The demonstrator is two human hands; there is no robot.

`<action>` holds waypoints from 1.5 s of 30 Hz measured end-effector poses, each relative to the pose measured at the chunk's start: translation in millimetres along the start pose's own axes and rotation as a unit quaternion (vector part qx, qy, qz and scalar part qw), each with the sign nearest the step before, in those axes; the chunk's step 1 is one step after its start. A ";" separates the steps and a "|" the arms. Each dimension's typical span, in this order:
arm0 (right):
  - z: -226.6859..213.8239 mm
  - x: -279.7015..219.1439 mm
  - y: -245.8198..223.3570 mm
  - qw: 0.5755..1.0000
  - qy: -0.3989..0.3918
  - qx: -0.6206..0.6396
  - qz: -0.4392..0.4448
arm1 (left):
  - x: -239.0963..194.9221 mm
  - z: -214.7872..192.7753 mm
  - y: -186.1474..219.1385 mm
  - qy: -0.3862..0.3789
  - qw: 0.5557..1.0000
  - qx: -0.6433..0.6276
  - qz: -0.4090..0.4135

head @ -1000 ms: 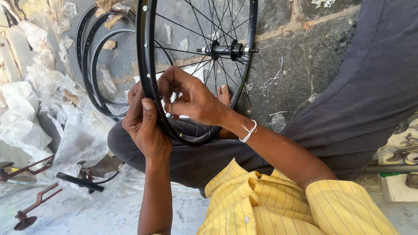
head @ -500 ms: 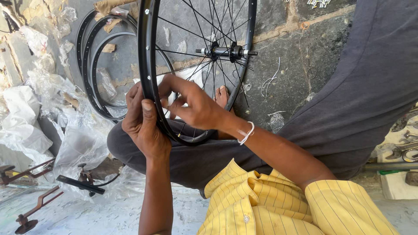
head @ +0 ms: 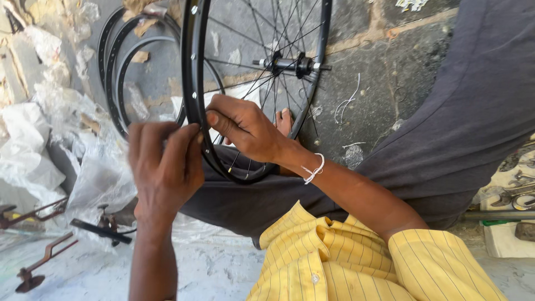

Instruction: The person sits on the ground and laces a bicycle wheel by hand. They insert spokes into the rim and hub, weaving them through the existing structure to assemble the wheel.

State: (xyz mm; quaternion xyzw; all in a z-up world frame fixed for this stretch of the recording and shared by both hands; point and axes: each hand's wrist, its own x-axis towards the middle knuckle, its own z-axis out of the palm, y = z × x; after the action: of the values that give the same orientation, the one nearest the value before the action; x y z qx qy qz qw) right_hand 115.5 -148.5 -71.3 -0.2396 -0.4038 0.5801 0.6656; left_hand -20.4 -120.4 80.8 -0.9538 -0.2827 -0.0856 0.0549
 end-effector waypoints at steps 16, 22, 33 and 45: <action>-2.3 -1.7 -14.6 0.999 0.006 0.051 0.015 | 6.2 27.3 12.5 0.076 0.892 -0.380 -0.233; -8.7 0.4 -13.3 0.994 0.009 0.105 -0.002 | 0.4 55.6 20.9 0.117 0.803 -0.522 -0.262; -3.6 1.7 -9.4 0.999 0.023 0.031 -0.019 | -6.2 66.6 17.9 0.156 0.805 -0.504 -0.271; -5.7 -3.8 -12.5 0.994 -0.003 0.103 -0.022 | -0.1 59.0 27.2 0.145 0.831 -0.463 -0.271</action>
State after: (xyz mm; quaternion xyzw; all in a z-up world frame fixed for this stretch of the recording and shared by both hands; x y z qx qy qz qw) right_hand 127.3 -154.0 -65.7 -0.1587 -0.3491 0.6043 0.6984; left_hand 2.3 -134.1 21.5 -0.7296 -0.4456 -0.3549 -0.3785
